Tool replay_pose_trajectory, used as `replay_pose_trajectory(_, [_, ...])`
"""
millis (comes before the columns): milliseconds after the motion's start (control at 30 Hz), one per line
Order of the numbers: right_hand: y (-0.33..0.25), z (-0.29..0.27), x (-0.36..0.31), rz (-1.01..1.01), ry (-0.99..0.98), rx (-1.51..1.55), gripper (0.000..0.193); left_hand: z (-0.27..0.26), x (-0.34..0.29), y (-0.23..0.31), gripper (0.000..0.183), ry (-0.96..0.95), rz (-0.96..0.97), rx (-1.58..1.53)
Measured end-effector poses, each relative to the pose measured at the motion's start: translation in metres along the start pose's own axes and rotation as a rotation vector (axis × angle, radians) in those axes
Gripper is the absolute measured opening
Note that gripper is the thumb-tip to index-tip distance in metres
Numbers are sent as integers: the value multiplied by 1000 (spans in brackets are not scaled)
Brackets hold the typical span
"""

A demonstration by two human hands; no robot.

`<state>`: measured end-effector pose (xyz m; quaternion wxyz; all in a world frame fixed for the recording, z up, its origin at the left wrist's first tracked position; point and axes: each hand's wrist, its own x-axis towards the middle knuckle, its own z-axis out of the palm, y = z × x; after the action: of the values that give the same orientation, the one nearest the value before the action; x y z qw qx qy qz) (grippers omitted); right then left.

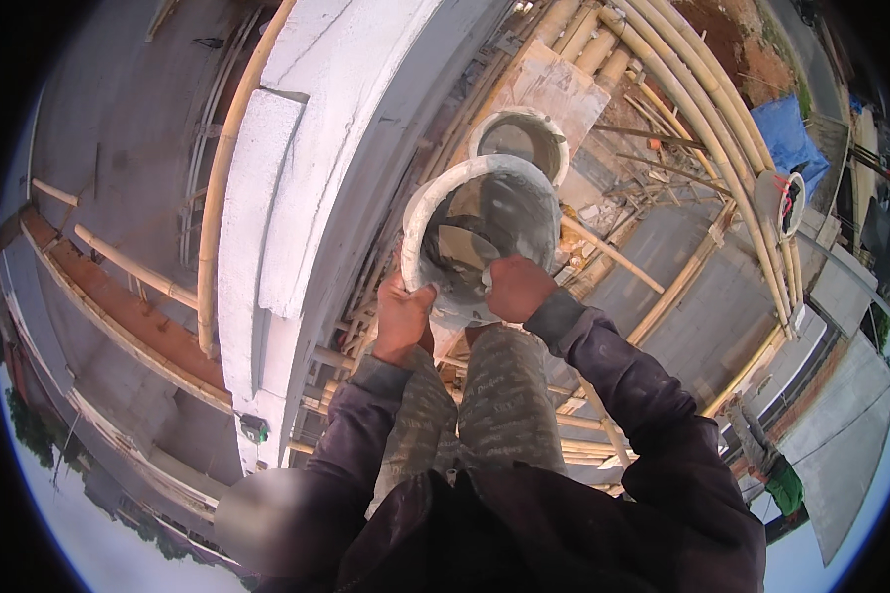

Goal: The person applies cement mortar to a concrete beam using a trowel, then places white rectangular tiles onto the mortar and presses them into position. The person also uses a tape measure to check dimensions on the beam.

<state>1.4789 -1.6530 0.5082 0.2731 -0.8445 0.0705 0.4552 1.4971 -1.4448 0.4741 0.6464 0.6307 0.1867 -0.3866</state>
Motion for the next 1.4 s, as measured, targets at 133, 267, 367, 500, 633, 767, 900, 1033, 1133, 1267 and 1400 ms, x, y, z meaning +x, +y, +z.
replay_pose_trajectory(133, [17, -22, -4, 23, -44, 361, 30, -4, -9, 3, 14, 36, 19, -6])
replay_pose_trajectory(267, [25, -52, -37, 119, -264, 787, 29, -3, -10, 0, 22, 86, -9, -230])
replay_pose_trajectory(367, [11, -82, -64, 110, -147, 885, 25, 1, -10, -9, 25, 153, -26, -334])
replay_pose_trajectory(500, [-21, -127, -58, -209, 326, 503, 21, -5, -21, -22, 43, 188, -25, -321])
replay_pose_trajectory(633, [-60, -166, -19, -518, 770, 161, 20, -17, -43, -33, 35, 193, -7, -351])
replay_pose_trajectory(767, [-88, -189, 23, -663, 929, -7, 20, -29, -61, -46, 26, 291, -98, -271])
replay_pose_trajectory(900, [-88, -228, 80, -657, 835, -372, 25, -35, -72, -59, 24, 347, -89, -289])
replay_pose_trajectory(1033, [-72, -250, 107, -653, 722, -624, 32, -39, -79, -61, 24, 377, -60, -335])
replay_pose_trajectory(1133, [-65, -250, 103, -618, 747, -636, 31, -44, -79, -56, 25, 364, -96, -355])
replay_pose_trajectory(1267, [-68, -244, 86, -523, 698, -640, 32, -46, -81, -53, 24, 340, -109, -344])
replay_pose_trajectory(1400, [-72, -244, 70, -592, 712, -545, 31, -44, -80, -58, 21, 324, -50, -429])
